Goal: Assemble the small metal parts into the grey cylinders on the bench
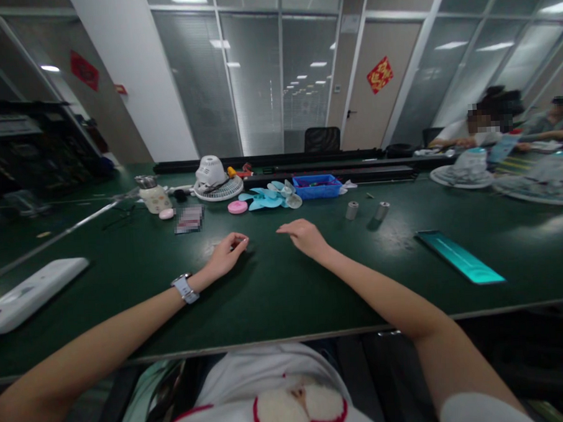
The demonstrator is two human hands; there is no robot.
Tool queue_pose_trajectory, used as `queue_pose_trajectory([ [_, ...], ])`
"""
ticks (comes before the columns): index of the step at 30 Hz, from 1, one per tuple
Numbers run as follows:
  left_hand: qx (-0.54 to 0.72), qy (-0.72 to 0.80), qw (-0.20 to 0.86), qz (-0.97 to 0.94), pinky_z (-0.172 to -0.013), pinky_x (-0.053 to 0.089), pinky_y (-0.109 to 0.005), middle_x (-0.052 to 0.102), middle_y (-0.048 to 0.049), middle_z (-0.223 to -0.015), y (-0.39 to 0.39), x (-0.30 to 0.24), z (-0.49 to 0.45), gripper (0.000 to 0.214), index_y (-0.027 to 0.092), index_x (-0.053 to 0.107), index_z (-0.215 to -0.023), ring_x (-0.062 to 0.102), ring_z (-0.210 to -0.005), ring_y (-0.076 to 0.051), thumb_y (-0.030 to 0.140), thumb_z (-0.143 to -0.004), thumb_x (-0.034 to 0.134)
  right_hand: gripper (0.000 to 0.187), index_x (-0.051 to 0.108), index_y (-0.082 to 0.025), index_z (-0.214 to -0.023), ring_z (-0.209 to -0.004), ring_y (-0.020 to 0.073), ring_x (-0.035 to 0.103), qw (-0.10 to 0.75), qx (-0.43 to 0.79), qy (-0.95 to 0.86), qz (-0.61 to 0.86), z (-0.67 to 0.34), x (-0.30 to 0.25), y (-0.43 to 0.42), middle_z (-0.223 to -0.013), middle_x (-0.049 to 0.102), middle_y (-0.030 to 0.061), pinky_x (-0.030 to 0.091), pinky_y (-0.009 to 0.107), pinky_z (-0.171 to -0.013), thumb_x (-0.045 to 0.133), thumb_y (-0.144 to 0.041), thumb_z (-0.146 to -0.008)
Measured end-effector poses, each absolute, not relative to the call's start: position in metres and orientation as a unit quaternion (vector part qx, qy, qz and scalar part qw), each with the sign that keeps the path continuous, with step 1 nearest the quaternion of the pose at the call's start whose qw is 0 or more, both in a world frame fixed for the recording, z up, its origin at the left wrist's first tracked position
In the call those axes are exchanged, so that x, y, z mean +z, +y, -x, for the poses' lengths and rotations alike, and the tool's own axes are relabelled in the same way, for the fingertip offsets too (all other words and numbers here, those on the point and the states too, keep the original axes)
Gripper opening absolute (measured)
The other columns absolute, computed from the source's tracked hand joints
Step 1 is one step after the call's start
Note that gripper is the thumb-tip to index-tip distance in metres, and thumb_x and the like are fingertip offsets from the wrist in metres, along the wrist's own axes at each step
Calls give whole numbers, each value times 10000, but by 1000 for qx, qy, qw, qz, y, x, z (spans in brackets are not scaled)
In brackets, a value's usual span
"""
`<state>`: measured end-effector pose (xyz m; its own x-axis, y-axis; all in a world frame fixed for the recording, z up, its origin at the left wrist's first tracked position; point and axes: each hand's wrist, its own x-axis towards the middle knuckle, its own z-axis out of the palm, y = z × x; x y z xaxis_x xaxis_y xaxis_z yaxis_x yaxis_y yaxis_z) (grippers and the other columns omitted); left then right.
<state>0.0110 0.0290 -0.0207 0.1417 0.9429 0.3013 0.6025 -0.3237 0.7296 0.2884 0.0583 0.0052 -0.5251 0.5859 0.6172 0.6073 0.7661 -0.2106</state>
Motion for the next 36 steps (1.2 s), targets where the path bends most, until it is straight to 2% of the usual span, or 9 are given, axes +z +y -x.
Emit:
queue_pose_trajectory([
  [4,374,535,224,-723,-790,483,-345,695,-61,-919,27,-19,-12,356,189,628,-1067,640,-861,-207,482,-921,490,399,755,-260,-1072,-1086,239,658,396,-103,-769,491,-357,24,91,-1133,737,30,467,457,-1024,458,-94,-863],
  [8,370,539,221,-724,-781,488,-348,699,-58,-917,27,-19,-12,346,196,633,-1062,644,-858,-209,480,-920,495,395,751,-218,-1098,-1104,282,638,399,-150,-669,609,-420,29,115,-1161,724,77,462,450,-994,457,-124,-852],
  [20,367,540,229,-722,-784,493,-352,694,-65,-912,25,-17,-13,343,187,625,-1056,641,-860,-210,472,-923,489,356,760,-187,-1045,-1002,264,665,416,-122,-642,632,-456,7,138,-1075,747,86,471,391,-928,455,-189,-862],
  [29,364,542,226,-723,-777,485,-351,692,-68,-930,25,-15,-14,341,190,630,-1056,636,-867,-214,469,-925,486,337,720,-198,-1131,-1014,286,666,403,-119,-654,629,-454,3,134,-1119,731,92,481,414,-920,525,-298,-875],
  [33,363,542,227,-723,-779,487,-355,702,-64,-920,27,-18,-13,343,194,631,-1064,644,-859,-214,474,-922,491,458,638,-201,-1254,-1055,277,659,418,-95,-630,647,-457,-9,138,-1177,704,108,486,415,-940,625,-371,-829],
  [36,364,540,227,-724,-795,486,-359,708,-64,-929,28,-19,-12,345,198,634,-1066,648,-877,-217,479,-921,494,575,604,-157,-1275,-1020,283,670,398,-37,-586,705,-461,-22,144,-1144,706,146,503,423,-919,670,-465,-793],
])
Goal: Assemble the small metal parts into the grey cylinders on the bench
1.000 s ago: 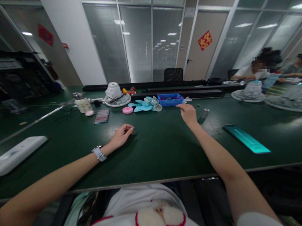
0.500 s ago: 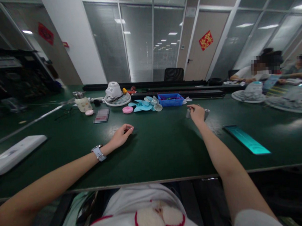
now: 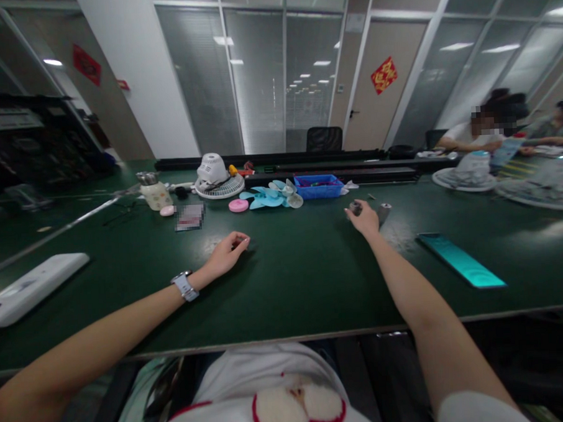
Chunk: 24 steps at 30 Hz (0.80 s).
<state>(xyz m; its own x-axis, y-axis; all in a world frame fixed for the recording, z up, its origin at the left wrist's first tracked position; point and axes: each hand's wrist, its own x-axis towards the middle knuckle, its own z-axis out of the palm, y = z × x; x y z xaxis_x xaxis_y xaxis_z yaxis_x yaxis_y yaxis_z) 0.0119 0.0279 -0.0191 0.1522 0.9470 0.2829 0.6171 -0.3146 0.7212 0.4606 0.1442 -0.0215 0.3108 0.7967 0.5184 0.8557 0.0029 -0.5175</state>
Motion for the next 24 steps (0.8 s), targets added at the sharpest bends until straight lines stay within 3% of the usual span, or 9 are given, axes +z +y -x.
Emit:
queue_pose_trajectory([
  [4,363,538,222,-727,-800,483,-361,707,-68,-944,27,-18,-12,348,199,636,-1066,645,-892,-221,481,-922,492,609,608,-124,-1234,-1000,291,673,368,-2,-560,742,-464,-32,152,-1137,699,177,512,422,-899,688,-503,-764],
  [24,361,536,228,-728,-805,487,-360,707,-64,-925,25,-16,-13,320,198,635,-1047,647,-884,-218,457,-921,496,509,646,-140,-1102,-959,300,681,388,9,-548,741,-457,-26,147,-1031,720,153,525,439,-877,694,-516,-762],
])
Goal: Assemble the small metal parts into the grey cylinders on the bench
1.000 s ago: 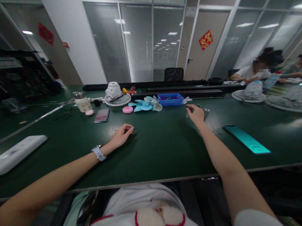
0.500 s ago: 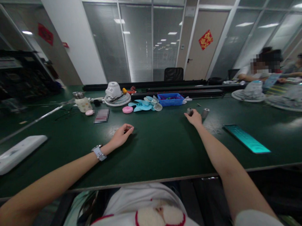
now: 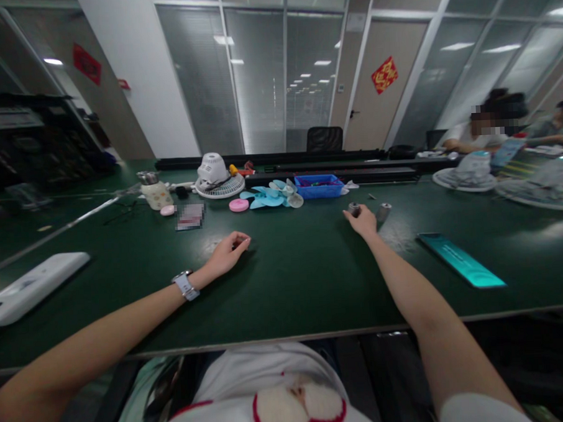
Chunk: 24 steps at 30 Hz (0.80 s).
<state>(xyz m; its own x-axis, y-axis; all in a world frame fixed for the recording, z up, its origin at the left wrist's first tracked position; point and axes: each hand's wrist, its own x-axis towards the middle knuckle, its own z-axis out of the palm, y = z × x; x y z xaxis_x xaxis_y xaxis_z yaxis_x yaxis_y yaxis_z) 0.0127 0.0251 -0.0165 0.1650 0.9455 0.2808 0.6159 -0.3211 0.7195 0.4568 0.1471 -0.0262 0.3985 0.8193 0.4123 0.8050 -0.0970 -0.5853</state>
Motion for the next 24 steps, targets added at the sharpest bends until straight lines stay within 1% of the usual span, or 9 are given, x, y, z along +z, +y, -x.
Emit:
queue_pose_trajectory([
  [4,370,533,232,-725,-783,483,-352,701,-56,-902,25,-17,-12,324,200,643,-1045,639,-851,-210,467,-912,516,461,654,-164,-1055,-912,272,693,429,43,-584,688,-420,-18,136,-986,729,128,543,410,-845,703,-520,-766],
  [8,389,522,222,-726,-746,464,-332,679,-34,-857,21,-13,-14,334,215,664,-1047,616,-830,-202,490,-892,557,459,645,-178,-1092,-919,236,691,464,137,-683,547,-349,-12,104,-1031,726,107,548,404,-858,724,-494,-768],
  [11,402,496,206,-742,-737,443,-319,678,-31,-882,13,-6,-17,345,231,685,-1071,600,-868,-201,501,-894,564,447,642,-189,-1118,-929,216,683,433,221,-758,436,-294,-6,64,-1054,725,86,542,401,-876,737,-465,-779],
  [15,414,447,177,-773,-763,428,-325,696,-37,-970,1,6,-21,337,259,711,-1088,576,-938,-209,502,-898,578,405,655,-190,-1093,-944,207,671,372,257,-820,350,-251,3,16,-1045,721,63,526,377,-887,763,-413,-773],
  [19,422,399,167,-797,-840,426,-355,686,-47,-1021,-8,10,-26,312,270,727,-1097,553,-998,-218,476,-897,602,368,657,-191,-1061,-949,204,665,341,255,-844,327,-240,4,-2,-1024,713,46,513,355,-876,768,-394,-775],
  [24,403,403,154,-807,-882,413,-374,656,-49,-995,-7,9,-30,279,275,759,-1025,531,-998,-221,467,-903,598,389,633,-190,-1095,-932,196,662,341,273,-832,343,-239,-2,-3,-1016,705,40,509,335,-835,747,-408,-794],
])
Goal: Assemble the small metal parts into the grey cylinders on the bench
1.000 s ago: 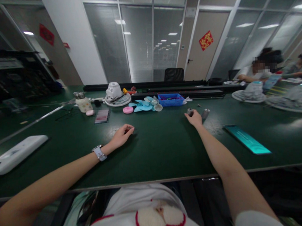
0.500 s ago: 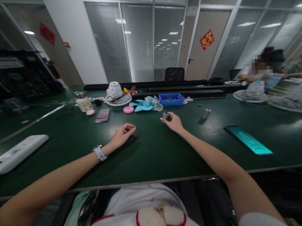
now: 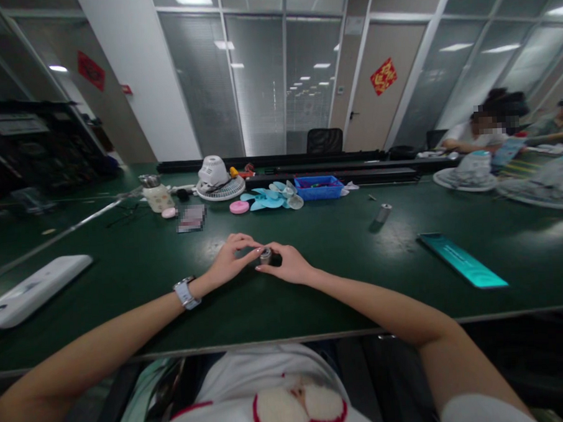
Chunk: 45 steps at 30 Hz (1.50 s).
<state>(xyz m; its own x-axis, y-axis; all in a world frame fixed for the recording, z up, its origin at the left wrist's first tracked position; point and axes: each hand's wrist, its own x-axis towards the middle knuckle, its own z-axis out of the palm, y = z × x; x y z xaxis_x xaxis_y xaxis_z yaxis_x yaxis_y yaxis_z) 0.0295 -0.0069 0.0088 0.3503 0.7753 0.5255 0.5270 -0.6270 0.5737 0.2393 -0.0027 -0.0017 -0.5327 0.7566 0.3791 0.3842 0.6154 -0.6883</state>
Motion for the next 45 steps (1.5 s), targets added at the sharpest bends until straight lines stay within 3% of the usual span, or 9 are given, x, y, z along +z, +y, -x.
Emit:
queue_pose_trajectory([
  [9,388,399,153,-816,-872,429,-370,678,-54,-978,-7,20,-36,275,251,767,-981,532,-1002,-229,456,-902,600,385,623,-176,-1050,-862,194,652,345,264,-834,340,-239,-6,-2,-945,687,34,507,326,-763,746,-431,-789],
  [15,427,435,138,-780,-885,415,-372,733,-34,-986,5,18,-26,290,260,765,-1013,571,-970,-221,467,-902,594,397,623,-194,-1104,-968,202,657,344,277,-833,332,-241,-3,-2,-1048,699,46,510,356,-890,739,-420,-799],
  [22,280,510,132,-803,-868,382,-395,759,-28,-902,30,-13,-10,228,328,795,-967,599,-910,-236,457,-870,634,414,652,-212,-1112,-959,206,668,335,296,-824,348,-240,-4,-2,-1050,712,48,525,373,-887,746,-443,-782],
  [28,284,497,148,-806,-879,402,-385,780,-18,-931,28,-11,-10,248,318,788,-998,635,-920,-228,459,-879,622,455,664,-193,-1116,-981,230,685,436,313,-749,388,-269,4,37,-1076,734,72,531,422,-929,763,-436,-744],
  [33,302,494,171,-797,-829,446,-356,781,-31,-961,27,-9,-10,275,279,782,-1025,655,-900,-215,434,-894,597,451,663,-165,-1071,-921,253,697,514,150,-648,541,-353,3,107,-1016,741,102,544,434,-890,753,-423,-711],
  [38,305,505,172,-789,-823,457,-359,778,-29,-982,25,-9,-10,280,277,779,-1022,650,-893,-215,428,-903,575,456,650,-161,-1101,-937,252,689,452,36,-577,679,-440,-18,142,-1029,729,124,528,414,-881,730,-423,-736],
  [42,310,503,175,-787,-844,458,-367,774,-34,-1013,24,-8,-11,302,268,777,-1023,650,-900,-217,443,-906,560,482,635,-151,-1120,-940,267,669,392,31,-545,740,-464,-26,144,-1033,715,143,508,426,-873,702,-465,-761],
  [45,308,507,173,-786,-833,457,-357,771,-39,-1007,23,-7,-11,323,258,772,-1030,649,-881,-210,446,-917,535,632,549,-127,-1271,-1085,324,604,382,-19,-522,762,-449,-18,135,-1206,648,208,449,494,-940,705,-470,-763],
])
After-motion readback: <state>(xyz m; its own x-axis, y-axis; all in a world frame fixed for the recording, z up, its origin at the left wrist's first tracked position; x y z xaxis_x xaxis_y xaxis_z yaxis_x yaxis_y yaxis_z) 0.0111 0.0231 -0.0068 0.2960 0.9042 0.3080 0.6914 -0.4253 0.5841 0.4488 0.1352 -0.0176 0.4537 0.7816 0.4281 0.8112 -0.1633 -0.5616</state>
